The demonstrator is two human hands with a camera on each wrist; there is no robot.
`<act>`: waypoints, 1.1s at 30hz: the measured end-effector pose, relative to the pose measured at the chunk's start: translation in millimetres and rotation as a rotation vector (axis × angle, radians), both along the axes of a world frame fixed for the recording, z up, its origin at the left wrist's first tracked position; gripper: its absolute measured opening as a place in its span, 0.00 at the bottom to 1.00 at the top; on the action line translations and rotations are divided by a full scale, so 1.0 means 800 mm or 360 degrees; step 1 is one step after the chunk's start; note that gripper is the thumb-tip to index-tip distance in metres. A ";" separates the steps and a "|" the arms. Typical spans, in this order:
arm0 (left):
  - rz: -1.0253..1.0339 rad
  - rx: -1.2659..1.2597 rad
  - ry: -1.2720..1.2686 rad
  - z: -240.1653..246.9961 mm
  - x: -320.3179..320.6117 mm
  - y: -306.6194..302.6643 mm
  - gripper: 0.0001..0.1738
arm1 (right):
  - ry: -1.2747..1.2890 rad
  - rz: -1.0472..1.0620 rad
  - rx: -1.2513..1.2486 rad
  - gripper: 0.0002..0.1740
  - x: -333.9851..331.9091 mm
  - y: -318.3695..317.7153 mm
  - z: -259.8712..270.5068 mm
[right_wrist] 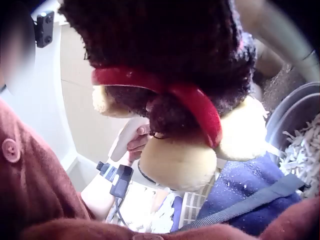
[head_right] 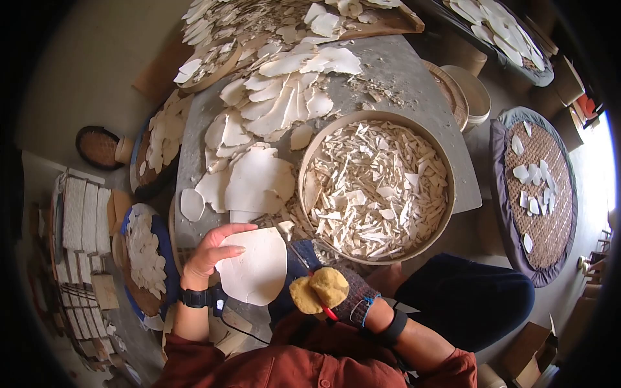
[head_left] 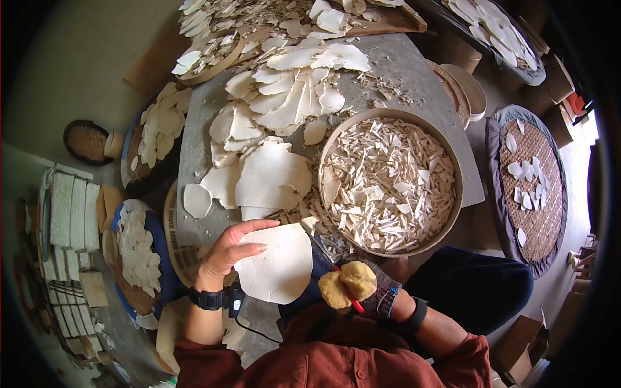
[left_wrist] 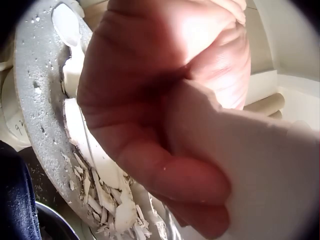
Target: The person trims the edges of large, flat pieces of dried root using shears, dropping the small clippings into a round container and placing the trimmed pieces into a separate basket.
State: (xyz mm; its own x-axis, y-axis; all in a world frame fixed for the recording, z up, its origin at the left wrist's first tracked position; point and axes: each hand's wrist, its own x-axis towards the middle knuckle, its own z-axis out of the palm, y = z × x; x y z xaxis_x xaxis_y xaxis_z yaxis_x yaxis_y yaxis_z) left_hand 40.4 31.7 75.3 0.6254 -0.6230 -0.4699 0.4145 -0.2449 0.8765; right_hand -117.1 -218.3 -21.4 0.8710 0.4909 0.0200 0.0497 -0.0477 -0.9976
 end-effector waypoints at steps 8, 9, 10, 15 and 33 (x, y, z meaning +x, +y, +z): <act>0.1560 -0.0423 -0.0858 0.003 0.100 0.101 0.17 | 0.0047 -0.0160 -0.0099 0.16 -0.025 0.005 -0.028; 0.1766 -0.0438 -0.1072 0.011 0.104 0.093 0.17 | 0.0366 -0.0183 0.0148 0.16 -0.020 0.010 -0.021; 0.1497 -0.0332 -0.1078 0.011 0.103 0.076 0.17 | 0.0462 -0.0189 0.0167 0.16 -0.015 0.015 -0.005; 0.0430 0.0215 -0.1216 -0.031 0.063 -0.032 0.09 | 0.0042 0.0124 -0.0233 0.25 -0.006 0.031 -0.001; 0.0866 0.0143 -0.0768 -0.133 -0.032 -0.044 0.07 | 0.1351 -0.0195 0.1026 0.18 -0.033 0.032 -0.031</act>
State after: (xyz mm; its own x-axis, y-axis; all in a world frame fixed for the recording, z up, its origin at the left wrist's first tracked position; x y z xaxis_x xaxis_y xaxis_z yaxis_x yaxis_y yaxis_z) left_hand 14.6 -3.3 -31.3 0.9856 -0.1374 -0.0989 0.0711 -0.1940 0.9784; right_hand -143.1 -192.6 -46.3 0.7645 0.5126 -0.3909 -0.6413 0.5426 -0.5425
